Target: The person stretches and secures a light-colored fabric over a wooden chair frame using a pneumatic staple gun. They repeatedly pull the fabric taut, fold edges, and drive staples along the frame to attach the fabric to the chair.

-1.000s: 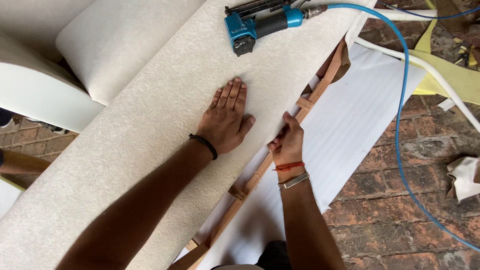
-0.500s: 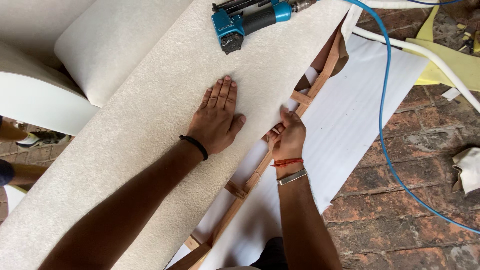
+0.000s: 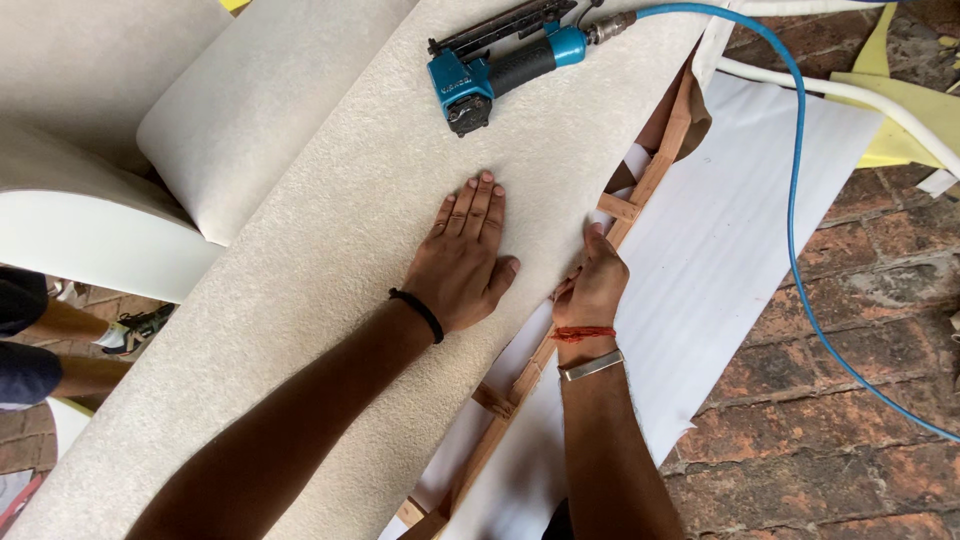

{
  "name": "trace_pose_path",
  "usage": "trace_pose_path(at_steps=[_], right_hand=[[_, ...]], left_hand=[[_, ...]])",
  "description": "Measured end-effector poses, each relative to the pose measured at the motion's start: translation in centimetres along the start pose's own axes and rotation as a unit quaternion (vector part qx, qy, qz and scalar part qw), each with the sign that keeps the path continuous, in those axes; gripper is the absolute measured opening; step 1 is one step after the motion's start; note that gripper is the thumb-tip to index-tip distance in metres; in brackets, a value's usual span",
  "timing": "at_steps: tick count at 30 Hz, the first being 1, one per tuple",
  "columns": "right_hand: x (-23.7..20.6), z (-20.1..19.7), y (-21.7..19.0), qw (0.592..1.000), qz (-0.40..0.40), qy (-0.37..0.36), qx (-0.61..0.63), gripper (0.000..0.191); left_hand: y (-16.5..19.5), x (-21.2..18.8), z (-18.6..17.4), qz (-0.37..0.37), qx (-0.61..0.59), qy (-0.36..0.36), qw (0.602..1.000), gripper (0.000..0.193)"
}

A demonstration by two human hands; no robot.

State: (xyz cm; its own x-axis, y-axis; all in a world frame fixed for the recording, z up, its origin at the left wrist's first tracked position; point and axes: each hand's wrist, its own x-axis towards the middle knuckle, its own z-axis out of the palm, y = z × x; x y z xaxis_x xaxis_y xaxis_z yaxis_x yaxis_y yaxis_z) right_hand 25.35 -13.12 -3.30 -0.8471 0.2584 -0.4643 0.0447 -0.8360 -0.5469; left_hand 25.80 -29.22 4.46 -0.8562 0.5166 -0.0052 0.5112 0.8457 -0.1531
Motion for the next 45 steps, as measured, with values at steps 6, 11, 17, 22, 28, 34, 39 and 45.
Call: trace_pose_path(at_steps=[6,11,17,22,28,34,39,45], right_hand=[[1.8,-0.2,0.8,0.999,0.019,0.029,0.019,0.042],[4.6,-4.1,3.5,0.995,-0.102,0.002,-0.017,0.033],[7.1,-5.4,5.9,0.971,-0.19,-0.008,-0.147,0.037],[6.0,-3.8,6.0,0.981,-0.171,-0.014,-0.087,0.035],[6.3,-3.9,6.5,0.982,-0.172,-0.015,-0.076,0.039],[5.6,-3.5,6.1,0.989,-0.14,-0.012,-0.047,0.04],[4.1,-2.4,4.6,0.994,-0.087,-0.058,0.034,0.036],[5.3,-3.6,5.9,0.975,-0.189,-0.057,-0.098,0.04]], left_hand=[[1.8,3.0,-0.6,0.058,0.005,-0.005,0.998,0.087],[4.5,6.7,0.4,0.107,0.087,-0.021,0.99,0.08],[5.9,9.1,0.6,0.143,0.131,-0.022,0.981,0.068],[0.8,1.9,-2.1,0.008,-0.035,-0.013,0.999,0.074],[1.0,-5.7,0.3,-0.097,0.007,-0.004,0.995,0.077],[2.7,0.3,0.9,-0.007,0.052,0.049,0.997,0.078],[5.8,5.1,-1.1,-0.04,0.072,-0.044,0.996,0.082],[7.2,5.8,-2.3,-0.134,0.008,-0.114,0.984,0.075]])
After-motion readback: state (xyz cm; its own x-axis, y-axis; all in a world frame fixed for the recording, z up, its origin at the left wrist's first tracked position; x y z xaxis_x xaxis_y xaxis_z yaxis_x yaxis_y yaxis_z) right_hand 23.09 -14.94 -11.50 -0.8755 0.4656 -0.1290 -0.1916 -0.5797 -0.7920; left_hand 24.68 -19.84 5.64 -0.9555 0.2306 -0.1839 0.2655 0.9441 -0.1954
